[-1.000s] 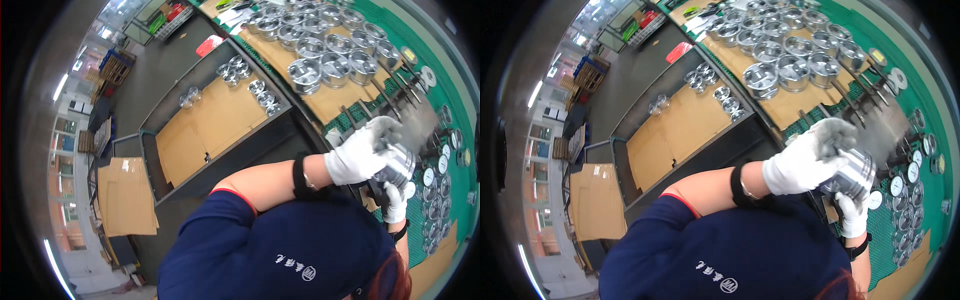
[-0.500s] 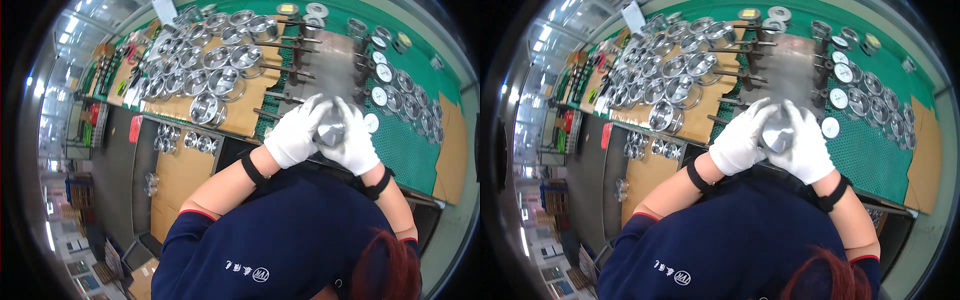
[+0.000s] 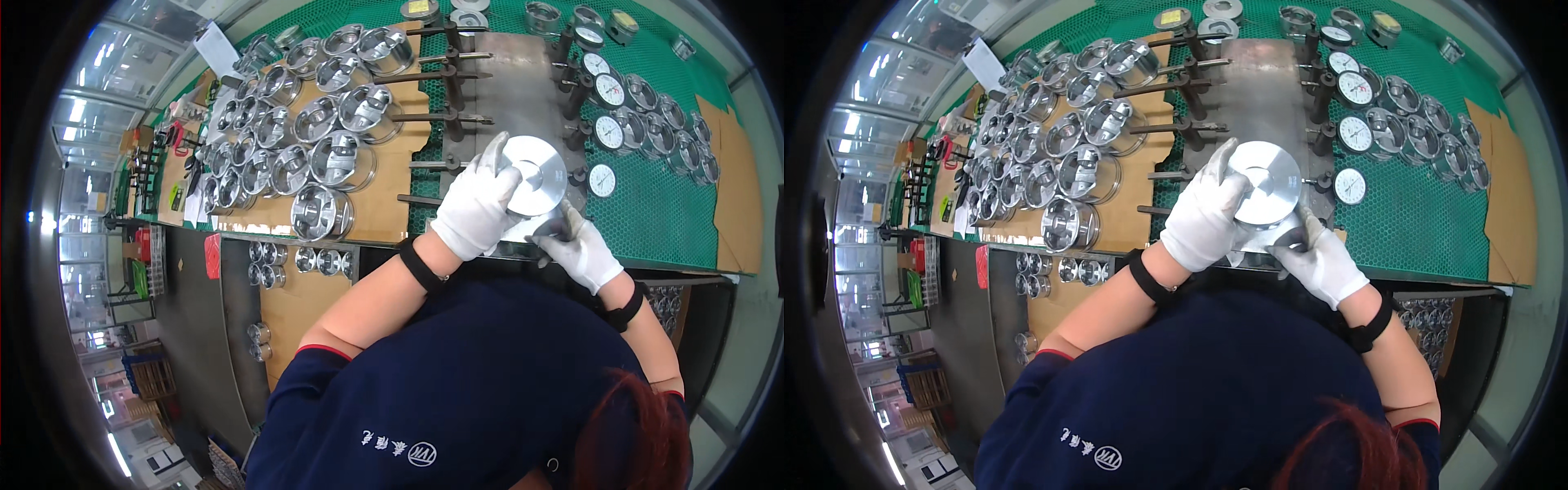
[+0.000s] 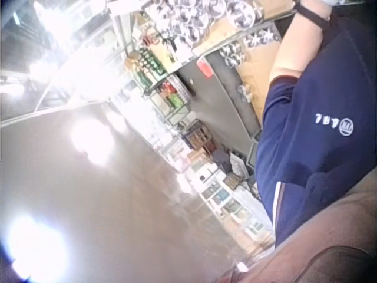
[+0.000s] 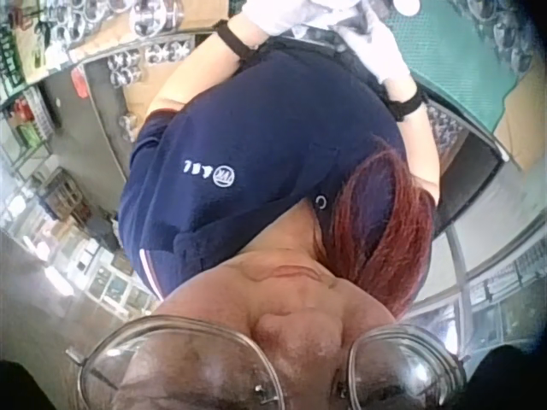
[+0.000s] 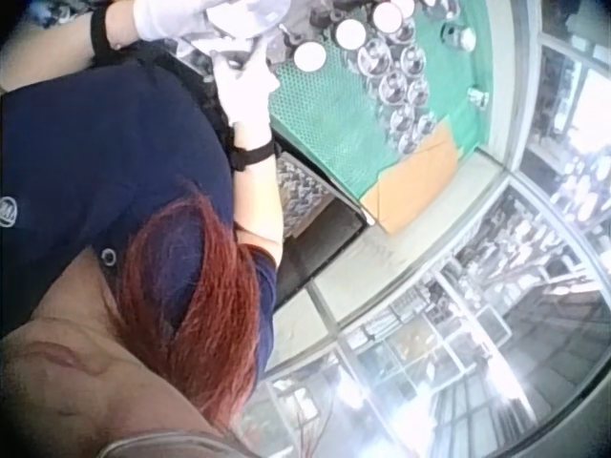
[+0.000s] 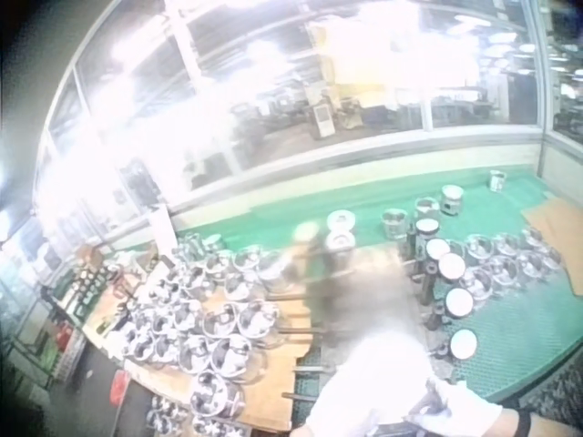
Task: The person picks up shiny metal cylindrical parts from a cardboard sheet and places them onto a green workbench. They use a dial indicator to measure the parts, adjusting the tool and rotating the parts to check dimensions. The person continues to handle and arrange the metal parts on the workbench.
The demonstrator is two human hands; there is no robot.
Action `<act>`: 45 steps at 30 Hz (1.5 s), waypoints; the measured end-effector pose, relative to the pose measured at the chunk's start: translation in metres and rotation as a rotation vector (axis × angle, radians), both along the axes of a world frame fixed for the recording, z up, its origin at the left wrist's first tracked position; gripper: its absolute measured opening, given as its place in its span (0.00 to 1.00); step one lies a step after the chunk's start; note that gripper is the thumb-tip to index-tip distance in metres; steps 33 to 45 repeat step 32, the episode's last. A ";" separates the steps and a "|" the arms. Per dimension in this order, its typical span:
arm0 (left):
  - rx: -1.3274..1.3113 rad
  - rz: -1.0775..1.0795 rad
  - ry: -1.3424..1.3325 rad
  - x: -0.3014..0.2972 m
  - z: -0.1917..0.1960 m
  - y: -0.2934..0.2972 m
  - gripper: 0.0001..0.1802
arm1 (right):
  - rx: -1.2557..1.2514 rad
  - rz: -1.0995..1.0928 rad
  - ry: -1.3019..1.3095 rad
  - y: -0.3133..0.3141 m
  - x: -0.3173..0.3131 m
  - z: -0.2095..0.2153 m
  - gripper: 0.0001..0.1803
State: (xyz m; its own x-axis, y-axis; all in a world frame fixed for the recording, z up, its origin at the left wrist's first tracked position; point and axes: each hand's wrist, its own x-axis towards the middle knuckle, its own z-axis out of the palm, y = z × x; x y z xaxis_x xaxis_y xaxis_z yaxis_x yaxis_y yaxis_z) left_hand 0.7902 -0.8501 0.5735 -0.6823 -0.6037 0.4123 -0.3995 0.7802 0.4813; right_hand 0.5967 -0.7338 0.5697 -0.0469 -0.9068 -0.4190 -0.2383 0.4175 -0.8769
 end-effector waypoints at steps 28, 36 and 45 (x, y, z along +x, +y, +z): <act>0.045 -0.015 0.087 -0.019 -0.008 -0.024 0.32 | 0.132 -0.128 -0.292 -0.016 0.000 0.013 0.53; 0.108 -0.002 0.081 -0.020 -0.009 -0.023 0.33 | 0.138 -0.150 -0.290 -0.015 0.000 0.009 0.53; 0.108 -0.002 0.081 -0.020 -0.009 -0.023 0.33 | 0.138 -0.150 -0.290 -0.015 0.000 0.009 0.53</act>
